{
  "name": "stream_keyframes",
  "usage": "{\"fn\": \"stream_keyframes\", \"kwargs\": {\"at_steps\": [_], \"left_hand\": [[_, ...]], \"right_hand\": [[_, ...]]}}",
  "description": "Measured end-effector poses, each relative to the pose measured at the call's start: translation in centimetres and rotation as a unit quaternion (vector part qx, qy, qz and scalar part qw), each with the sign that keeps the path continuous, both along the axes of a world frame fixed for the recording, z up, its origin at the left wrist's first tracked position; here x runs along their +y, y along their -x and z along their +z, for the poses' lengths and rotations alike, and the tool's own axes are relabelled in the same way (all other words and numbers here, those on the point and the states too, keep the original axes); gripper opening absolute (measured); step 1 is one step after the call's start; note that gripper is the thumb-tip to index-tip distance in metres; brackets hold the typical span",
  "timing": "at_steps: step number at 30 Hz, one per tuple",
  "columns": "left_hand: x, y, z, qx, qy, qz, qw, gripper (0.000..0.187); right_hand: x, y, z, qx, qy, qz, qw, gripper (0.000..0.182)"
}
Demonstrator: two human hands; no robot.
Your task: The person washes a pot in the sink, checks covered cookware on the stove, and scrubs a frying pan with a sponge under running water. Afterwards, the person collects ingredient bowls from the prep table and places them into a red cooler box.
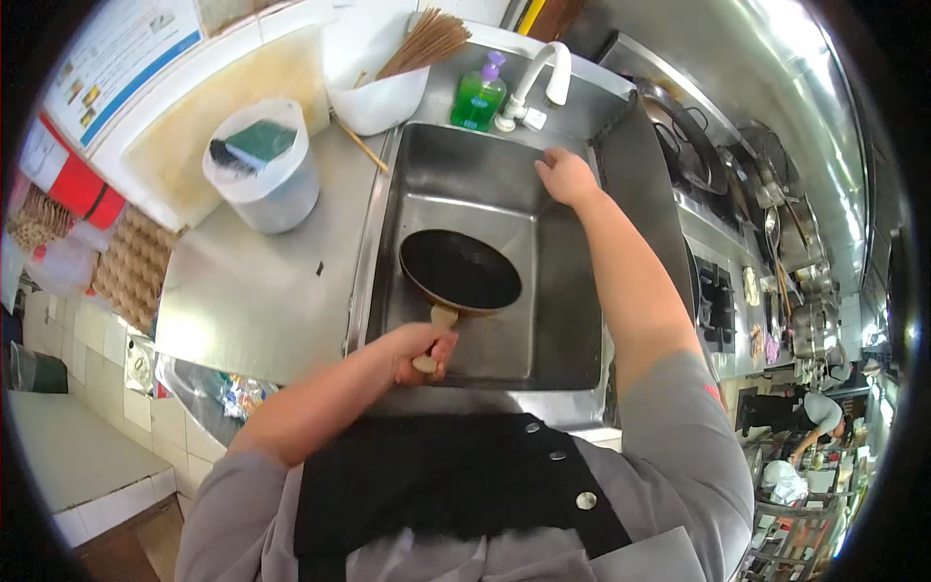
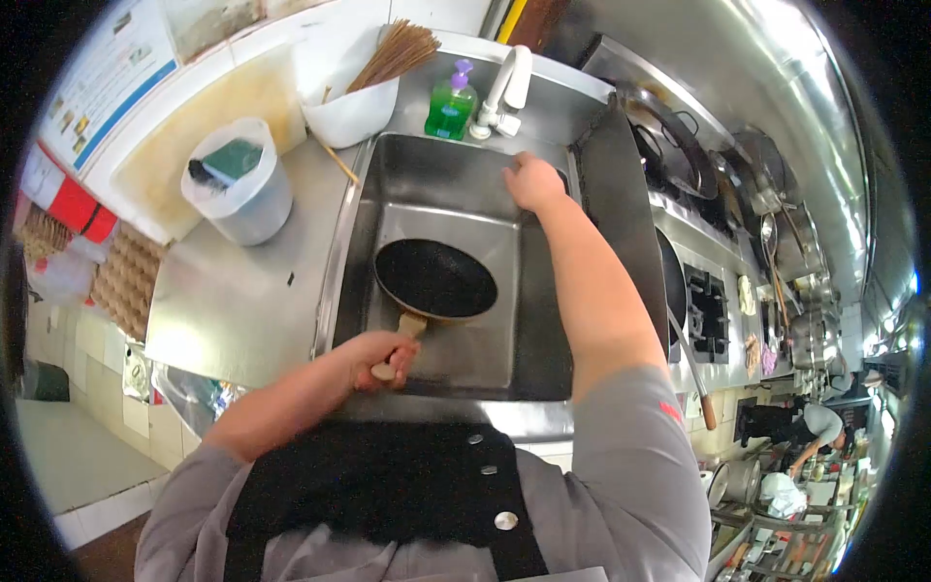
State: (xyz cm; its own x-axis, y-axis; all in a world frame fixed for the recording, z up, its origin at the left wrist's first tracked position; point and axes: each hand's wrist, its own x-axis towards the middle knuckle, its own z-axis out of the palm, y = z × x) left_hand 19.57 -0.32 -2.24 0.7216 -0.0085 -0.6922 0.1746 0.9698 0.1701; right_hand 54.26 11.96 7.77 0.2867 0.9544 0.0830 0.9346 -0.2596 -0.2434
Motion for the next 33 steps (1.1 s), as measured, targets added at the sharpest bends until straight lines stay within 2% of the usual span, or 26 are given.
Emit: {"fn": "stream_keyframes", "kwargs": {"at_steps": [4, 5, 8, 10, 12, 14, 16, 18, 19, 21, 24, 27, 29, 31, 33], "left_hand": [[0.4, 1.2, 2.9, -0.011, -0.028, -0.014, 0.999, 0.024], [0.5, 1.4, 3.6, -0.008, -0.024, -0.016, 1.0, 0.024], [1.3, 1.6, 4.8, -0.016, -0.04, -0.004, 0.999, 0.024], [1.7, 1.5, 5.0, -0.019, -0.038, 0.0, 0.999, 0.022], [2.0, 1.1, 4.9, -0.03, -0.038, 0.005, 0.999, 0.019], [2.1, 0.8, 4.5, -0.045, -0.038, 0.013, 0.998, 0.017], [2.1, 0.7, 4.5, -0.038, -0.046, 0.02, 0.998, 0.012], [2.0, 0.5, 4.5, -0.035, -0.047, 0.021, 0.998, 0.008], [2.0, 0.4, 4.4, -0.036, -0.045, 0.021, 0.998, 0.007], [2.1, 0.4, 4.6, -0.03, -0.045, 0.026, 0.998, 0.008], [1.9, 0.3, 5.2, -0.022, -0.049, 0.031, 0.998, 0.01], [2.0, 0.6, 4.7, -0.025, -0.052, 0.034, 0.998, 0.009], [2.3, 0.5, 4.5, -0.025, -0.038, 0.03, 0.998, 0.009], [2.5, 0.4, 4.3, -0.033, -0.044, 0.031, 0.998, 0.012], [3.0, -0.2, 4.5, -0.029, -0.046, 0.027, 0.998, 0.014]], "right_hand": [[7.0, -0.4, 0.4, -0.068, 0.043, -0.015, 0.997, 0.061], [9.3, -1.4, -0.6, -0.1, 0.053, 0.009, 0.994, 0.067], [16.3, -6.2, -4.1, -0.131, 0.168, 0.028, 0.977, 0.069], [17.8, -7.5, -4.7, -0.141, 0.199, 0.026, 0.969, 0.064], [18.2, -8.4, -5.0, -0.065, 0.131, -0.04, 0.988, 0.059], [17.9, -8.2, -5.5, 0.064, 0.032, -0.123, 0.99, 0.056], [17.2, -7.5, -5.9, 0.189, -0.052, -0.192, 0.961, 0.053], [16.7, -6.9, -6.3, 0.247, -0.108, -0.225, 0.936, 0.052], [16.5, -7.0, -6.6, 0.241, -0.123, -0.221, 0.937, 0.051], [19.0, -10.7, -10.6, 0.11, -0.155, -0.121, 0.974, 0.052], [19.6, -11.9, -11.9, 0.021, -0.123, -0.079, 0.989, 0.052], [20.1, -11.9, -9.1, -0.043, 0.009, -0.009, 0.999, 0.054], [19.1, -12.2, -6.3, -0.192, 0.063, 0.074, 0.977, 0.059], [19.7, -14.1, -8.0, -0.158, 0.044, 0.05, 0.985, 0.058], [18.7, -11.5, -7.1, -0.063, -0.004, -0.033, 0.997, 0.055]]}}
